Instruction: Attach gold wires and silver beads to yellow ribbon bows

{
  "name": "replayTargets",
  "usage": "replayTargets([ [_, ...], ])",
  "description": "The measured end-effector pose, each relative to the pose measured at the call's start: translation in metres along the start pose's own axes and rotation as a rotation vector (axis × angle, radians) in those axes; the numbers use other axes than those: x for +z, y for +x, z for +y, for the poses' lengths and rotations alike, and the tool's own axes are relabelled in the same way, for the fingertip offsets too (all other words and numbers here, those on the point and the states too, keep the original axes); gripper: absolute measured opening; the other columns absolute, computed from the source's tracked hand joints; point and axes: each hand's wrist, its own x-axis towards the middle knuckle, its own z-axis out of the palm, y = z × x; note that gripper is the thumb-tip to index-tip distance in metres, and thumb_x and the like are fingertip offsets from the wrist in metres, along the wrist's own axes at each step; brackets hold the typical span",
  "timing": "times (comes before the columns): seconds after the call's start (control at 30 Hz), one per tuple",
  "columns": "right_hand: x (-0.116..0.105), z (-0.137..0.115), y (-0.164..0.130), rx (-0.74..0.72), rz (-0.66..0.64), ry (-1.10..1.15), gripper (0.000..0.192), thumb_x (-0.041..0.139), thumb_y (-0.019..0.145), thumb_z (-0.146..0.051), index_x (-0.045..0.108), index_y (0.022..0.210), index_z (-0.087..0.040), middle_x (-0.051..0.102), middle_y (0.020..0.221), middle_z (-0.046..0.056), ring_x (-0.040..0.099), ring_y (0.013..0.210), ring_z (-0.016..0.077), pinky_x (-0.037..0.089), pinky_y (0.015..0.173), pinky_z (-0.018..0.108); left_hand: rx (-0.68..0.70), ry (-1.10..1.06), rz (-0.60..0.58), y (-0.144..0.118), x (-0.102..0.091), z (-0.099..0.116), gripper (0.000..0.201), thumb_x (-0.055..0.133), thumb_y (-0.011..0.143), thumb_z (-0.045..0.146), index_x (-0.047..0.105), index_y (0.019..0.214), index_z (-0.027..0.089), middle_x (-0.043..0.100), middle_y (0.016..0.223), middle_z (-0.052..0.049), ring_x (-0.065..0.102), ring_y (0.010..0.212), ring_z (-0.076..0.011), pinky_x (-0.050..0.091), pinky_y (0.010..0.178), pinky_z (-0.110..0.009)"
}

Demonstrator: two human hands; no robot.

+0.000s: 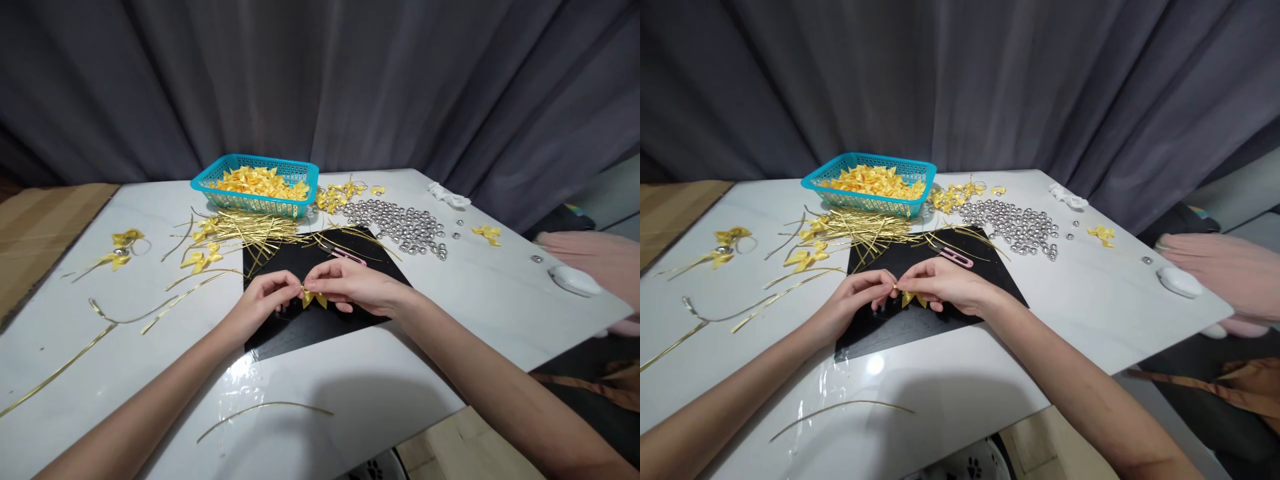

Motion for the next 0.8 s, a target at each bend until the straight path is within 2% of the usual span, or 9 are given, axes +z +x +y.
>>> replayTargets([
  [0.37,-0.0006,0.0016,0.0013,-0.014,0.026,-0.06,0.032,0.07,0.071,-0.041,0.066,0.082,-0.011,0.061,0.071,0.0,0.037,0.045,0.0012,0.029,0.034,0.014,-0.014,0.052,0.014,-0.0002,0.0016,0.0024,0.02,0.054,0.078,0.033,0.059,0.066,0.017,0.053,0.064,0.001,0.042,0.057,-0.0111,0.034,0.054,-0.023],
  [0.6,0.0009,-0.0005,0.0004,-0.029,0.051,-0.165,0.034,0.069,0.07,-0.045,0.068,0.08,-0.012,0.061,0.069,0.001,0.039,0.047,0.0029,0.031,0.034,0.014,0.002,0.065,0.012,-0.0004,0.0027,0.0052,0.02,0.052,0.078,0.031,0.058,0.064,0.017,0.053,0.064,0.001,0.041,0.056,-0.0106,0.034,0.054,-0.024],
  [0.8,0.0017,-0.0024,-0.0004,-0.01,0.046,-0.162,0.034,0.071,0.068,-0.043,0.068,0.083,-0.012,0.065,0.077,0.003,0.042,0.049,0.0032,0.032,0.035,0.014,0.0,0.062,0.02,-0.0005,0.0028,0.0036,0.021,0.052,0.078,0.033,0.057,0.063,0.018,0.05,0.062,0.002,0.041,0.056,-0.0112,0.034,0.054,-0.024],
])
